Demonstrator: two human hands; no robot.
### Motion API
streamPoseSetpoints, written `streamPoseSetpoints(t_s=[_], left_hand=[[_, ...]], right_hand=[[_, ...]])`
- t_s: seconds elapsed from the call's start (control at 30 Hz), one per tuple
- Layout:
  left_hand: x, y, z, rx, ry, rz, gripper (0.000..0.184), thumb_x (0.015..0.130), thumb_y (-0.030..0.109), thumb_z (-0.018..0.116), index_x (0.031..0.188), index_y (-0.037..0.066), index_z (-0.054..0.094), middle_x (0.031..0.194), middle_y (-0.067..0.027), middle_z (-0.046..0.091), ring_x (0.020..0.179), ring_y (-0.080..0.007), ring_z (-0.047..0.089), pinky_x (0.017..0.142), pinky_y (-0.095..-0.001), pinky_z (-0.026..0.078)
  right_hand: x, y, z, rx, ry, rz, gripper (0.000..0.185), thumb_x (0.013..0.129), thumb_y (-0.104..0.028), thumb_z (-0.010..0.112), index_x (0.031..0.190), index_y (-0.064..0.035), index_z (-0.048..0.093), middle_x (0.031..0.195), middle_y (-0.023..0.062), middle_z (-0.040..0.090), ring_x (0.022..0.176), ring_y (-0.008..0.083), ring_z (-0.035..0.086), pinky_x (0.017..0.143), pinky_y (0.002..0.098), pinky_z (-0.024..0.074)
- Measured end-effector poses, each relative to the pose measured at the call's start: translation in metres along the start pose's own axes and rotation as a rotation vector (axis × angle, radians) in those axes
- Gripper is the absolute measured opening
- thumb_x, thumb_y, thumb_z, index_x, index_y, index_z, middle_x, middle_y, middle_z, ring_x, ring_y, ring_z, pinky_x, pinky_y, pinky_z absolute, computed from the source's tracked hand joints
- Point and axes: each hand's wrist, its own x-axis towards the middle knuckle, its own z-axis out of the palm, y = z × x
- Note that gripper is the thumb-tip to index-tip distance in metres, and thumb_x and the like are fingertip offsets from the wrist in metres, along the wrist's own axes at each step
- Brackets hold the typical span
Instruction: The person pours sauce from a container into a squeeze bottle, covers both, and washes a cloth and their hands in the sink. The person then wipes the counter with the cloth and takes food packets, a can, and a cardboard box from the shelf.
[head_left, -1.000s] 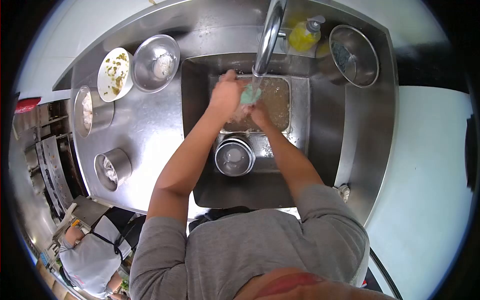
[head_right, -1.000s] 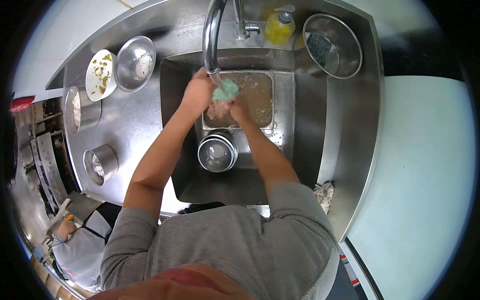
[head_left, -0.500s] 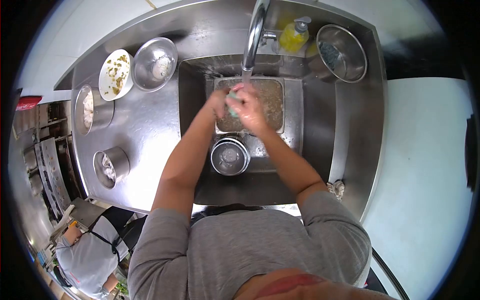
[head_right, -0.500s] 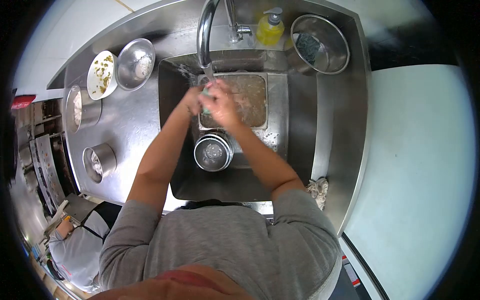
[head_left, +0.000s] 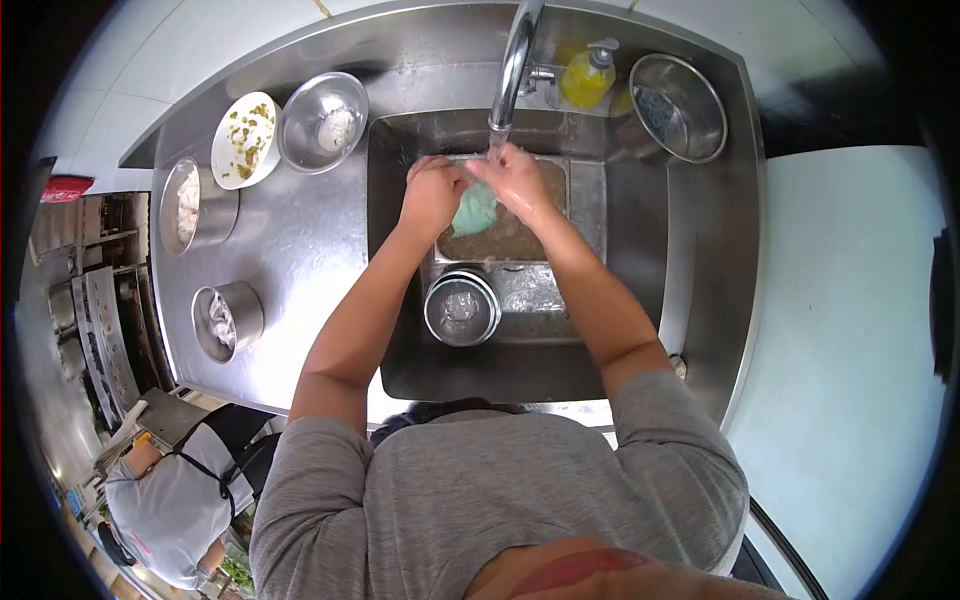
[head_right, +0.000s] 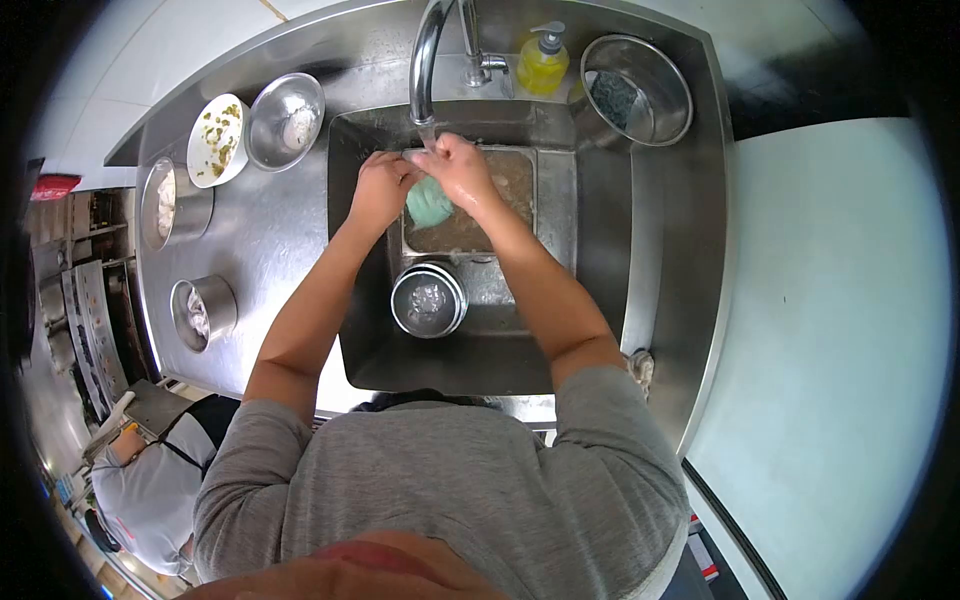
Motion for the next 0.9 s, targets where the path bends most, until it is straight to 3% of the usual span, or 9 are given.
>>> streamPoseSetpoints(t_s=[0.1,0.13,0.23,0.47,0.53,0.6,0.73,0.83,0.9], left_hand=[[0.006,0.011,-0.006,-0.061,-0.048,0.071,0.009,0.075,0.010,0.065,0.079,0.003,0.067,0.084,-0.0143,0.064,0.081,-0.0312,0.060,0.082,-0.0405,0.045],[0.010,0.015,-0.012,-0.044,-0.002,0.107,0.011,0.076,0.010,0.064,0.084,0.002,0.065,0.086,-0.0152,0.064,0.083,-0.0328,0.060,0.081,-0.0413,0.046],[0.021,0.030,-0.027,-0.228,0.069,-0.027,0.014,0.084,0.012,0.060,0.093,0.002,0.061,0.088,-0.0157,0.065,0.083,-0.0333,0.061,0.077,-0.0401,0.048],[0.020,0.048,-0.002,-0.645,0.166,-0.316,0.029,0.098,0.026,0.044,0.102,-0.001,0.054,0.078,-0.0153,0.061,0.075,-0.0223,0.061,0.069,-0.0317,0.046],[0.025,0.035,0.008,-0.691,0.195,-0.444,0.025,0.098,0.024,0.045,0.102,0.001,0.055,0.081,-0.0108,0.062,0.075,-0.0175,0.059,0.069,-0.0299,0.046],[0.033,0.023,0.015,-1.020,0.227,-0.550,0.017,0.097,0.018,0.048,0.100,0.004,0.056,0.087,-0.0022,0.061,0.078,-0.0099,0.055,0.070,-0.0258,0.045],[0.039,0.034,-0.009,-1.334,0.118,-0.499,0.019,0.091,0.012,0.057,0.108,0.003,0.052,0.090,-0.0021,0.059,0.082,-0.0090,0.054,0.075,-0.0230,0.043],[0.035,0.031,-0.050,-1.228,-0.262,-0.378,0.035,0.082,0.010,0.068,0.112,0.003,0.050,0.092,-0.0029,0.059,0.085,-0.0100,0.055,0.077,-0.0249,0.043],[0.030,0.018,-0.053,-0.972,-0.400,-0.341,0.061,0.068,0.013,0.080,0.118,0.001,0.049,0.099,-0.0063,0.061,0.094,-0.0150,0.056,0.085,-0.0296,0.044]], right_hand=[[0.004,-0.026,-0.004,0.613,-0.148,0.150,0.028,0.082,-0.020,0.070,0.076,-0.0081,0.045,0.071,0.0015,0.052,0.055,0.0100,0.049,0.050,0.0291,0.0414],[0.001,-0.046,-0.014,0.643,-0.213,0.214,0.011,0.087,-0.009,0.060,0.086,-0.0084,0.050,0.076,0.0007,0.055,0.061,0.0072,0.051,0.052,0.0247,0.0421],[0.008,-0.044,-0.013,0.724,-0.186,0.187,0.012,0.088,-0.010,0.060,0.097,-0.0029,0.057,0.085,0.0060,0.059,0.070,0.0137,0.056,0.059,0.0276,0.0473],[0.007,-0.056,0.017,0.573,0.204,0.022,0.018,0.093,-0.016,0.055,0.105,-0.0030,0.057,0.105,0.0070,0.058,0.093,0.0158,0.056,0.084,0.0278,0.0445],[0.012,-0.032,0.034,0.473,0.178,-0.211,0.017,0.091,-0.010,0.056,0.107,-0.0034,0.056,0.109,0.0069,0.056,0.097,0.0163,0.054,0.086,0.0277,0.0432],[0.001,-0.018,0.030,-0.143,0.141,-0.400,0.028,0.087,-0.002,0.057,0.114,-0.0028,0.052,0.118,0.0073,0.052,0.105,0.0160,0.049,0.091,0.0278,0.0404],[-0.010,-0.045,-0.004,0.390,0.052,-0.026,0.038,0.076,-0.009,0.071,0.111,-0.0037,0.057,0.096,0.0026,0.059,0.070,0.0091,0.054,0.064,0.0258,0.0459],[0.000,-0.029,-0.025,0.197,-0.216,0.024,0.025,0.077,-0.011,0.072,0.099,-0.0032,0.062,0.081,-0.0001,0.060,0.065,0.0068,0.050,0.061,0.0242,0.0435],[-0.004,-0.038,-0.027,0.179,-0.163,-0.011,0.014,0.080,-0.012,0.071,0.085,-0.0023,0.063,0.073,-0.0018,0.059,0.068,0.0065,0.051,0.062,0.0237,0.0437]])
